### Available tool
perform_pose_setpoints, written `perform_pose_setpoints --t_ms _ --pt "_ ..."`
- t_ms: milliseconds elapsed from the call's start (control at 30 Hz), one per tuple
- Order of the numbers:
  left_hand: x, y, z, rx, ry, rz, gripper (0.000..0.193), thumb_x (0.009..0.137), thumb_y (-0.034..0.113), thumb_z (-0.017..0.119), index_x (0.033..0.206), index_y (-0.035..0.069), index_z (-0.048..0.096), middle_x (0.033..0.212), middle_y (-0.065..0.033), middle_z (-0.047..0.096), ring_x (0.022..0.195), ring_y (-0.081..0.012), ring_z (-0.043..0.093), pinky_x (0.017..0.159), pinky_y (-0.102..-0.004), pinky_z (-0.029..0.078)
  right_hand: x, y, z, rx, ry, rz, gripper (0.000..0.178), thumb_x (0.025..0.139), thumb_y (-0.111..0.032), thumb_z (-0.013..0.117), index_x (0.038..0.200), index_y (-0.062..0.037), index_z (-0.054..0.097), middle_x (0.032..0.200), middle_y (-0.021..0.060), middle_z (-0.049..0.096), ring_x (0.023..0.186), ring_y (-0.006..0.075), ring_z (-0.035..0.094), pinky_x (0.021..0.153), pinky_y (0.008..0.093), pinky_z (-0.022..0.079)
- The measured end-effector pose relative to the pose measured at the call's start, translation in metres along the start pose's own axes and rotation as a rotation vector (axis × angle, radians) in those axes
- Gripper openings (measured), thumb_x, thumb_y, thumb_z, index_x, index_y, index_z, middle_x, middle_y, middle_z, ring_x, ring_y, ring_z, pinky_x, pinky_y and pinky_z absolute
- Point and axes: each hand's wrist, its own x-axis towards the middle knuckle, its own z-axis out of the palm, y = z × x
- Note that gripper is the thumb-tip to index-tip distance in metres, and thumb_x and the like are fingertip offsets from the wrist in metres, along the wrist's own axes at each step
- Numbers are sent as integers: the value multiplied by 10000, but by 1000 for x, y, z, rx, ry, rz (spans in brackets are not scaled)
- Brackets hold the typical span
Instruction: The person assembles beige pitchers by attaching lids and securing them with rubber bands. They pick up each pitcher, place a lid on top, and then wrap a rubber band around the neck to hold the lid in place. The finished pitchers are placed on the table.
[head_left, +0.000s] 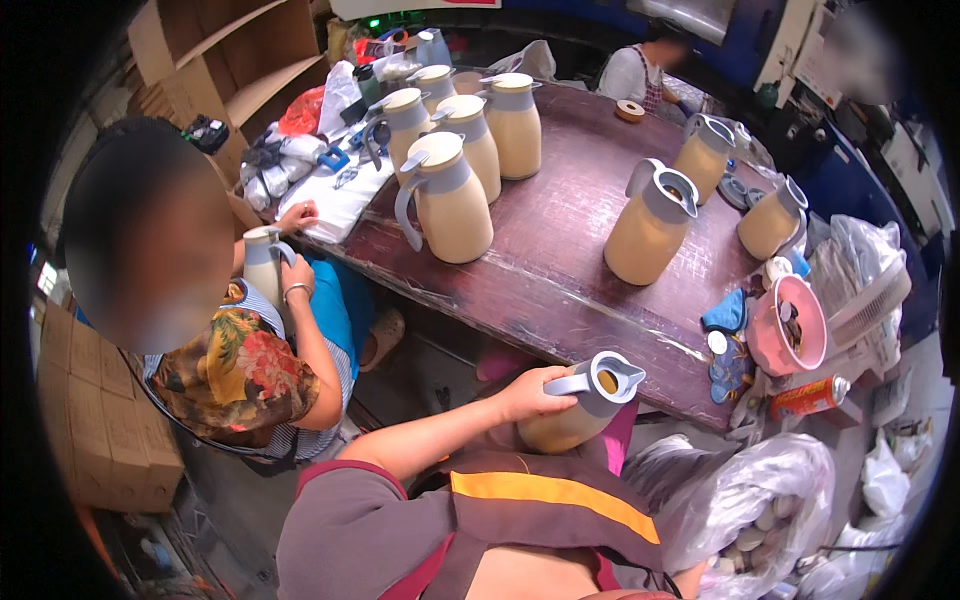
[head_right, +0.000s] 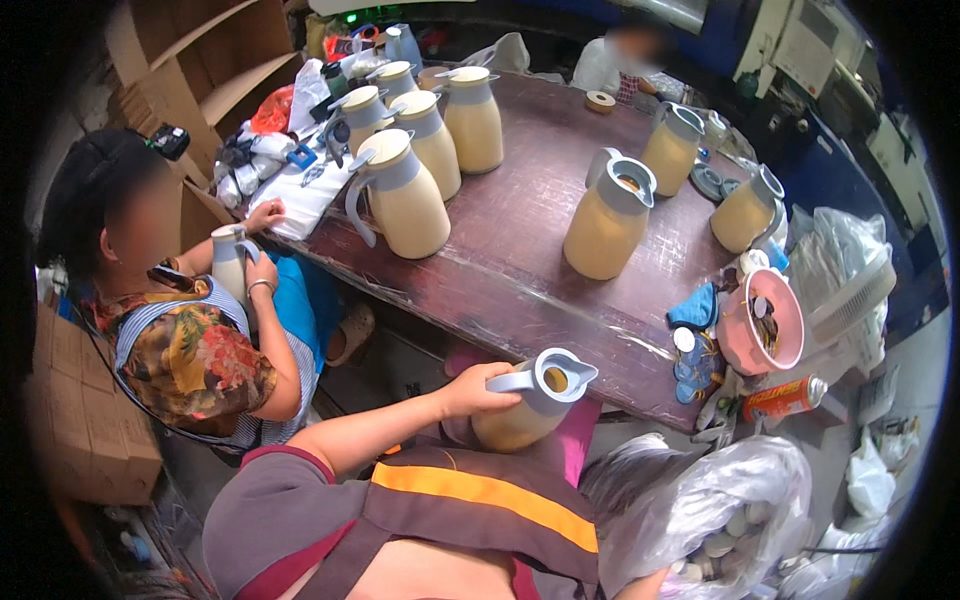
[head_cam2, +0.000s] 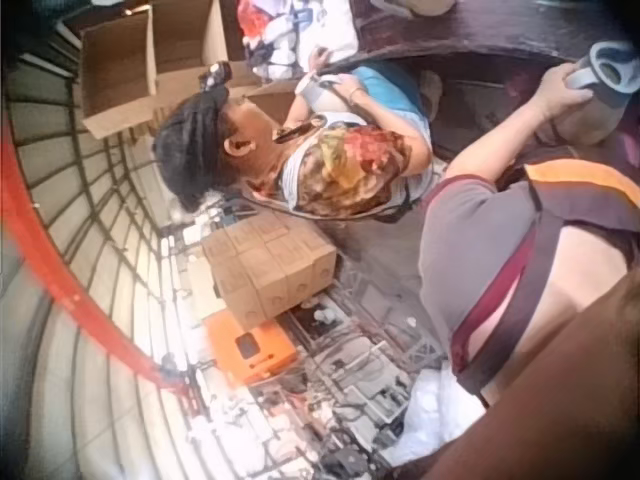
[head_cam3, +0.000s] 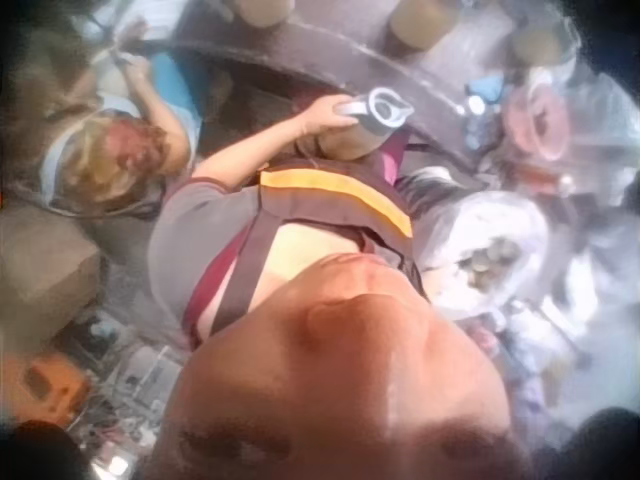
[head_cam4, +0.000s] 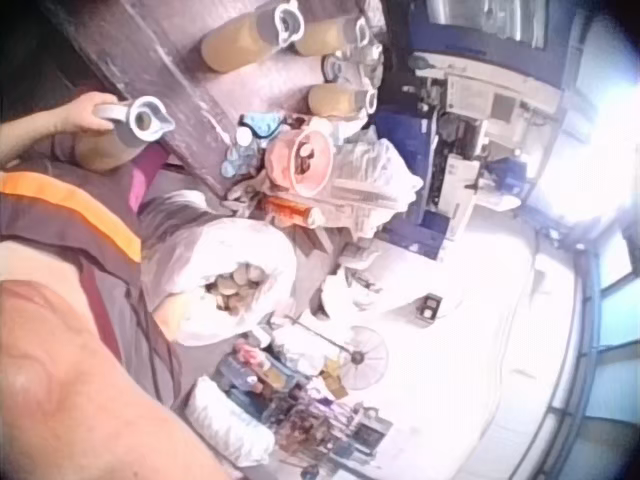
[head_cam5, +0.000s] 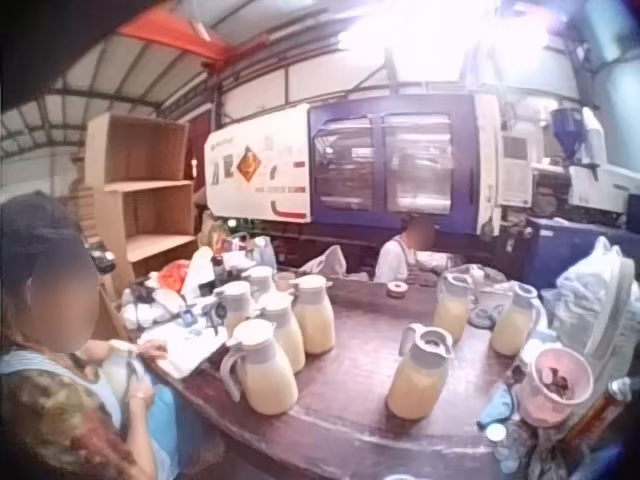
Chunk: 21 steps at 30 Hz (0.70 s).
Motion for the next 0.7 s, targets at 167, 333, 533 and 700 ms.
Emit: perform_pose_setpoints --t_ms 167,333,533,700 --pt "-2 2 10 175 159 144 371 793 243 688 1084 25 620 926 -53 655 854 -134 602 784 -297 481 -12 -7 1 -25 -31 0 463 882 -216 583 1274 20 508 1239 215 557 1071 335 560 943 400 438" --pt "-5 -1 16 187 204 161 294 807 250 691 977 18 632 875 -44 644 823 -109 583 751 -278 473 -12 -2 -3 -54 -64 0 499 863 -212 599 1293 15 490 1245 228 547 1100 357 539 965 410 419" --pt "-12 23 13 105 268 214 317 809 244 720 998 4 640 893 -32 645 831 -98 576 756 -282 477 -6 35 -27 -137 -129 17 545 839 -207 618 1316 10 468 1252 244 534 1136 382 514 991 422 397" --pt "-18 34 10 88 114 248 343 804 231 728 1048 6 641 912 -31 649 866 -104 577 801 -281 474 -5 72 -84 -260 -186 -16 586 819 -202 634 1335 5 449 1258 258 524 1165 404 493 1013 432 378"
